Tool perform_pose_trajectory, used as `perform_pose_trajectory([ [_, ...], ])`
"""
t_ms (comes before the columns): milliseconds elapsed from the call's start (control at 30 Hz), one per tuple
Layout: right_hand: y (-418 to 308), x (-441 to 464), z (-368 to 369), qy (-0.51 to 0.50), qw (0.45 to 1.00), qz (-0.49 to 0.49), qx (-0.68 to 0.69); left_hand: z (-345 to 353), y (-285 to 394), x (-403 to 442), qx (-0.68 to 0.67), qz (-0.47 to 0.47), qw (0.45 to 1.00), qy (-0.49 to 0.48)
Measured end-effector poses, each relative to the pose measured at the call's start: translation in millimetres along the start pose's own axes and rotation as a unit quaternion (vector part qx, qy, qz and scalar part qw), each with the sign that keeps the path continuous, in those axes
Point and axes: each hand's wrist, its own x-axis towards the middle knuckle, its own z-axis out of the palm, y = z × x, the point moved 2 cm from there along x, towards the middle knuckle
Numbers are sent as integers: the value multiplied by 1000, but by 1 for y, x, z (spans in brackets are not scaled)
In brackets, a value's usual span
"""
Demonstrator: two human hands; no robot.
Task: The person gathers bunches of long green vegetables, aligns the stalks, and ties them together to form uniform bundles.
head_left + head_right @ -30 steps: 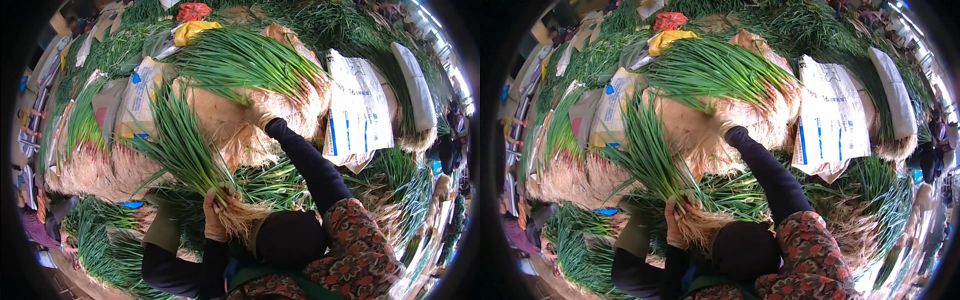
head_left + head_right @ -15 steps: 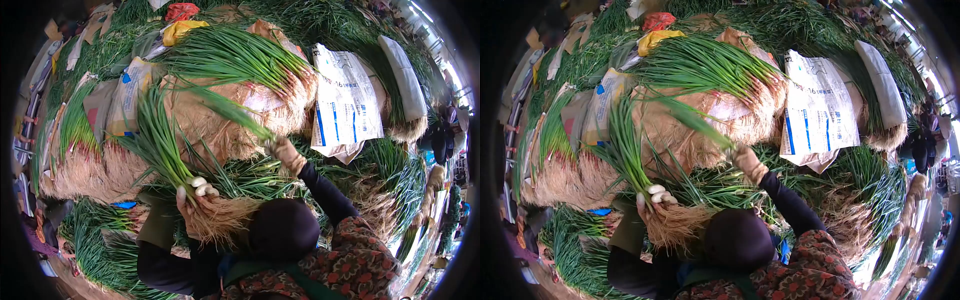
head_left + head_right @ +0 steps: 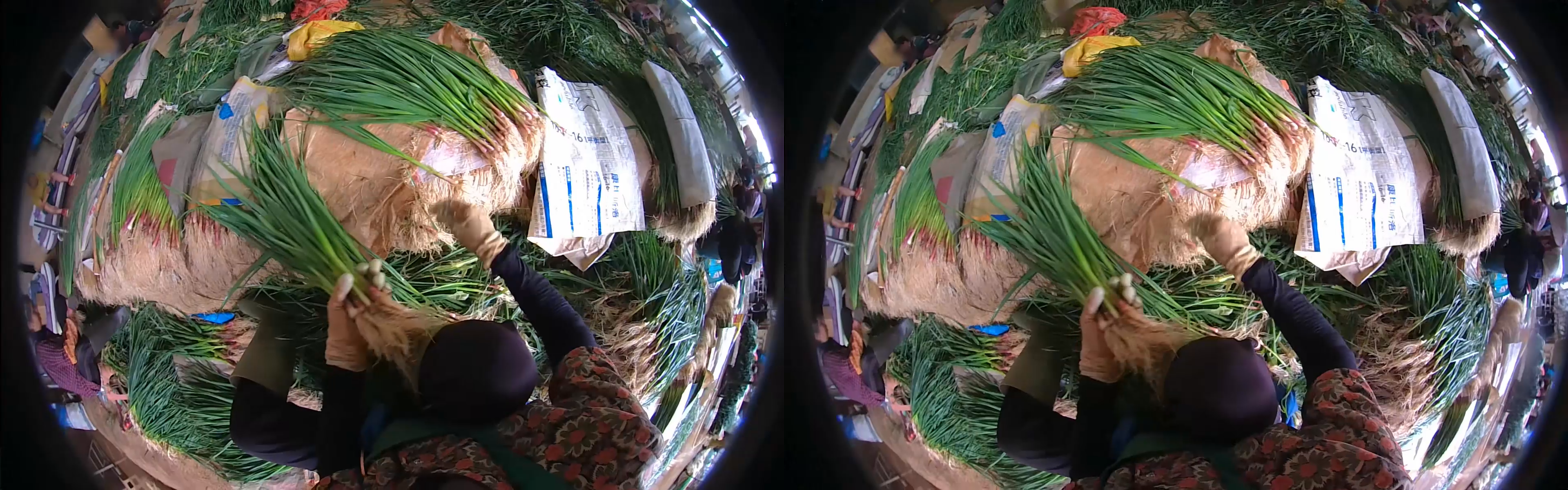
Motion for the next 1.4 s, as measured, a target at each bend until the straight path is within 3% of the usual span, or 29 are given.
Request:
perform_pose_trajectory([
  [67,-10,16,15,-108,968,-29,226,-13,-7,6,96,-39,994,42],
  [100,-19,23,30,-155,968,-89,178,1,-13,5,91,-21,992,88],
  [133,-28,29,44,-196,959,-151,135,-12,-17,8,110,-40,991,72],
  [200,-84,20,67,-256,957,72,117,-53,-24,15,145,-71,986,46],
  [267,-88,23,86,-263,912,182,256,-5,-14,-1,107,-30,987,114],
  [333,-56,18,113,-197,971,-108,84,7,-9,-7,42,-22,980,194],
  [400,-33,17,124,-148,972,-180,42,-7,-9,-6,82,-43,984,153],
  [467,-14,20,127,-134,980,-36,141,-30,-18,0,105,-60,985,126],
  [500,-70,13,94,-127,986,52,95,-44,-24,6,111,-64,984,121],
  [600,-90,8,85,-199,964,-86,-157,-32,-22,8,124,-54,984,113],
  [667,-68,5,96,-166,944,-120,-258,-27,-19,4,114,-35,988,102],
  [700,-65,-3,95,-122,968,-84,-204,-32,-15,2,140,-25,987,72],
  [733,-61,-11,92,-78,985,-46,-149,-34,-17,2,68,-18,996,59],
  [767,-60,-7,79,-107,983,81,-124,-26,-16,-1,-5,-10,999,46],
  [800,-27,-7,77,-44,995,42,-81,-18,-14,-4,-77,-2,997,32],
  [833,1,-8,83,-134,970,-11,-203,-18,-12,-8,-91,5,990,110],
  [867,17,-12,85,-220,919,-65,-320,-18,-10,-8,-80,4,993,88],
  [900,-9,-27,66,-182,938,-126,-268,-18,-8,-8,-69,0,995,69],
  [1000,-33,1,18,-36,958,-24,-285,-13,-8,-3,-33,-5,999,42],
  [1067,-34,27,-22,179,971,-12,-159,-10,-10,-2,-8,-5,999,41],
  [1133,-21,40,-35,161,947,69,-269,-9,-12,-5,55,-12,997,60],
  [1167,-12,41,-31,20,921,119,-372,-10,-12,-3,73,-15,996,59],
  [1200,14,33,-13,70,962,12,-263,-9,-12,1,89,-16,994,57],
  [1233,-18,20,-7,-27,981,81,-175,-8,-16,5,29,-22,992,123],
  [1300,25,-14,44,-112,983,-54,138,-23,-20,11,51,-27,995,78],
  [1367,-70,-45,34,-282,955,-21,94,-50,-25,21,119,-29,991,53],
  [1400,-69,-42,24,-229,971,-60,25,-25,-22,18,75,-30,995,54],
])
